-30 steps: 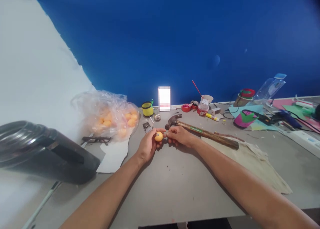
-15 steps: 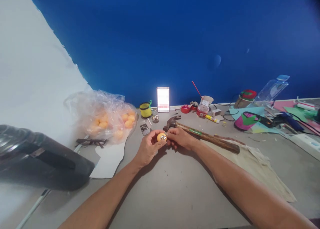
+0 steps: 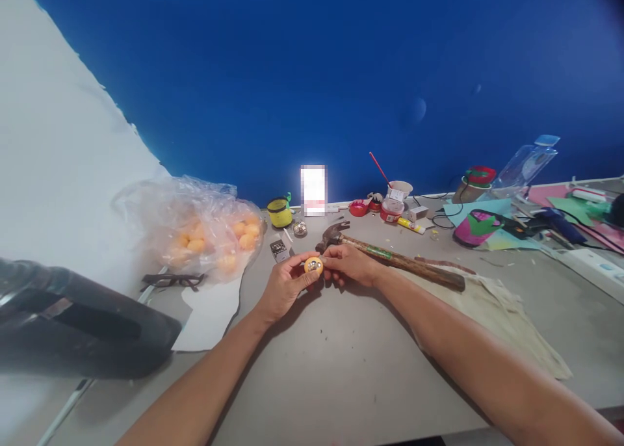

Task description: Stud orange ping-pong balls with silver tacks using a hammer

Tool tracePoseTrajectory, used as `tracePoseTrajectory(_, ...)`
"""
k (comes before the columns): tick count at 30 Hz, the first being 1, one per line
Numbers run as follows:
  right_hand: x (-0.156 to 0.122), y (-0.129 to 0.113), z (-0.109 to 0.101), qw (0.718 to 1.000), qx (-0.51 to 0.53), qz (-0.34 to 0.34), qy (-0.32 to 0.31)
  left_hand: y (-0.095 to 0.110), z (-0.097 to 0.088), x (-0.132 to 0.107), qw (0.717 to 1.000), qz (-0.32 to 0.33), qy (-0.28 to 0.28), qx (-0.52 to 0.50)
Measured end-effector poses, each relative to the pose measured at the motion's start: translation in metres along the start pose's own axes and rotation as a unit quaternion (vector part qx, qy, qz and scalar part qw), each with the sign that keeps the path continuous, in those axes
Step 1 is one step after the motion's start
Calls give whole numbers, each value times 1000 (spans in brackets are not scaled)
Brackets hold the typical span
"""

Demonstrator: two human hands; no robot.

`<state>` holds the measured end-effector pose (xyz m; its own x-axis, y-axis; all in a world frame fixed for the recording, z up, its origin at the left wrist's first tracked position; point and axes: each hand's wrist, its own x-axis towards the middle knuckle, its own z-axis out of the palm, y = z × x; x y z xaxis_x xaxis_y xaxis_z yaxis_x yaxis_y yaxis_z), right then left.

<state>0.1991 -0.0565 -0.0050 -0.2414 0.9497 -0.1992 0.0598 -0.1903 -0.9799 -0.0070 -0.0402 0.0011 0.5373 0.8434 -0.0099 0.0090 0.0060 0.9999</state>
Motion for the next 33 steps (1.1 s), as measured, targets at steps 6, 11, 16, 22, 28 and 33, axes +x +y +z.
tracePoseTrajectory(6,2,3,-1,1000,11,3,3,1,1,-2,1000,-8,6,-20)
tracePoseTrajectory(11,1,4,-1,1000,20,-11,-9,7,5,-5,1000,-12,7,1)
tracePoseTrajectory(16,0,2,-2,1000,-1,-14,-28,7,6,-3,1000,-9,19,14)
tracePoseTrajectory(22,1,-2,1,999,-40,-20,-31,-2,7,-3,999,19,5,35)
tracePoseTrajectory(28,1,-4,5,997,-64,-23,-26,-2,6,-3,996,59,17,66)
tracePoseTrajectory(33,-1,-3,6,998,-56,-24,-27,0,7,-3,996,56,6,73)
